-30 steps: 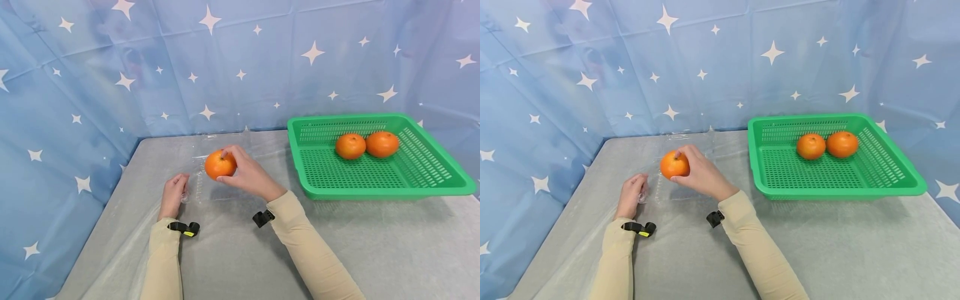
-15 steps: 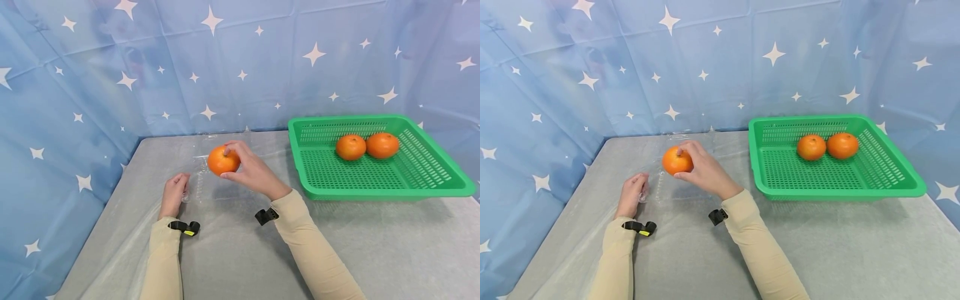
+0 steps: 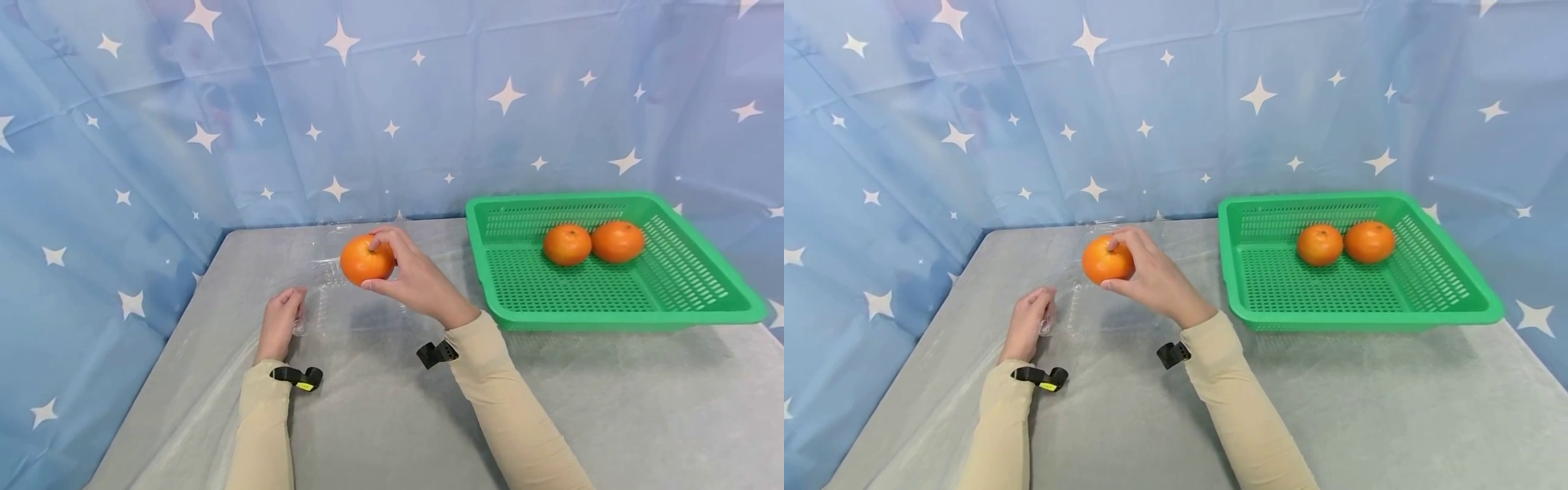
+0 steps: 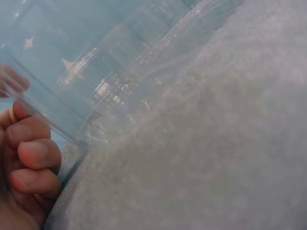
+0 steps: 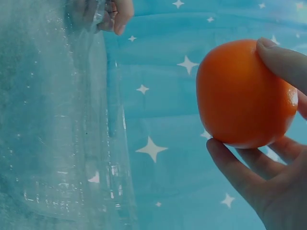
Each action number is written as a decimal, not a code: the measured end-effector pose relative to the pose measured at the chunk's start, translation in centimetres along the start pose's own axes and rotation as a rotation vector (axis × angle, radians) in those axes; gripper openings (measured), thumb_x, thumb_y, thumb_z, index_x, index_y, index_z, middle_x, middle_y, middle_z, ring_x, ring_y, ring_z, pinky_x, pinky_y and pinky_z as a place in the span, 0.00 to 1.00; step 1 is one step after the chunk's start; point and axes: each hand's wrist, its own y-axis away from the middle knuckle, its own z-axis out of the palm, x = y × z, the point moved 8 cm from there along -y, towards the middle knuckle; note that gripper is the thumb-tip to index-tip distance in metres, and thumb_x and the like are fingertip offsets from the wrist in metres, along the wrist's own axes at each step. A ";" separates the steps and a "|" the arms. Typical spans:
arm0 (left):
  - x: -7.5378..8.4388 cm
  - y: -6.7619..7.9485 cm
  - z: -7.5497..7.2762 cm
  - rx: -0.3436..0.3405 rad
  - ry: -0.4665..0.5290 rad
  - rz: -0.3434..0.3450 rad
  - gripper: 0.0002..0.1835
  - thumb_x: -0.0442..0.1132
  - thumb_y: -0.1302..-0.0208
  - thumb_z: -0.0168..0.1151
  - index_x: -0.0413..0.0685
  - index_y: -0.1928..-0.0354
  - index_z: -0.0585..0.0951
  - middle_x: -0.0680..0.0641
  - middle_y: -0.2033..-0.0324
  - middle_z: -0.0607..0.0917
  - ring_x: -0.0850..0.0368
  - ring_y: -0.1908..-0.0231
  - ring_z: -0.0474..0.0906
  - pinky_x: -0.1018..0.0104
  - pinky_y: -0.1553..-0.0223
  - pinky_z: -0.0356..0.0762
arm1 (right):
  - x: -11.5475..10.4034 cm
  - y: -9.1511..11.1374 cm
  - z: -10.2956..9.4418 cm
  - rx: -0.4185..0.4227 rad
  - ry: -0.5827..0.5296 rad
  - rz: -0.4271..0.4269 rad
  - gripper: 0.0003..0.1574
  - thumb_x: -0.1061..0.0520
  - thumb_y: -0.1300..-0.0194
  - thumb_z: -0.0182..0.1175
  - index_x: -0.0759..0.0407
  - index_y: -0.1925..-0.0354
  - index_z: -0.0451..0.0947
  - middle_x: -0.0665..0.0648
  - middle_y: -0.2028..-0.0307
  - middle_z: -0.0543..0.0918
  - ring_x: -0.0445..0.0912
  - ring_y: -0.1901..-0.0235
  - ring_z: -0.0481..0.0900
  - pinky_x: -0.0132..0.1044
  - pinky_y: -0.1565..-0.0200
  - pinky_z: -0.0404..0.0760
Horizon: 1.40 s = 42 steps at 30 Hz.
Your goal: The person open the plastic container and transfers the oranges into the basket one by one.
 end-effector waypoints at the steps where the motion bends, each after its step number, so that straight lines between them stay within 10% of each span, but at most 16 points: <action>1: 0.0 0.0 0.0 -0.001 0.000 0.000 0.26 0.58 0.43 0.54 0.42 0.82 0.63 0.51 0.89 0.61 0.57 0.88 0.57 0.63 0.85 0.57 | 0.0 0.0 -0.1 0.002 -0.004 -0.002 0.29 0.46 0.49 0.65 0.45 0.54 0.58 0.46 0.42 0.59 0.44 0.49 0.66 0.40 0.55 0.72; 42: 0.1 0.5 -0.1 0.003 -0.077 0.002 0.26 0.59 0.40 0.50 0.42 0.80 0.64 0.51 0.87 0.63 0.56 0.86 0.59 0.62 0.82 0.60 | -1.4 0.9 -3.2 0.103 0.014 -0.064 0.31 0.51 0.51 0.67 0.50 0.55 0.58 0.48 0.42 0.61 0.42 0.41 0.59 0.35 0.57 0.73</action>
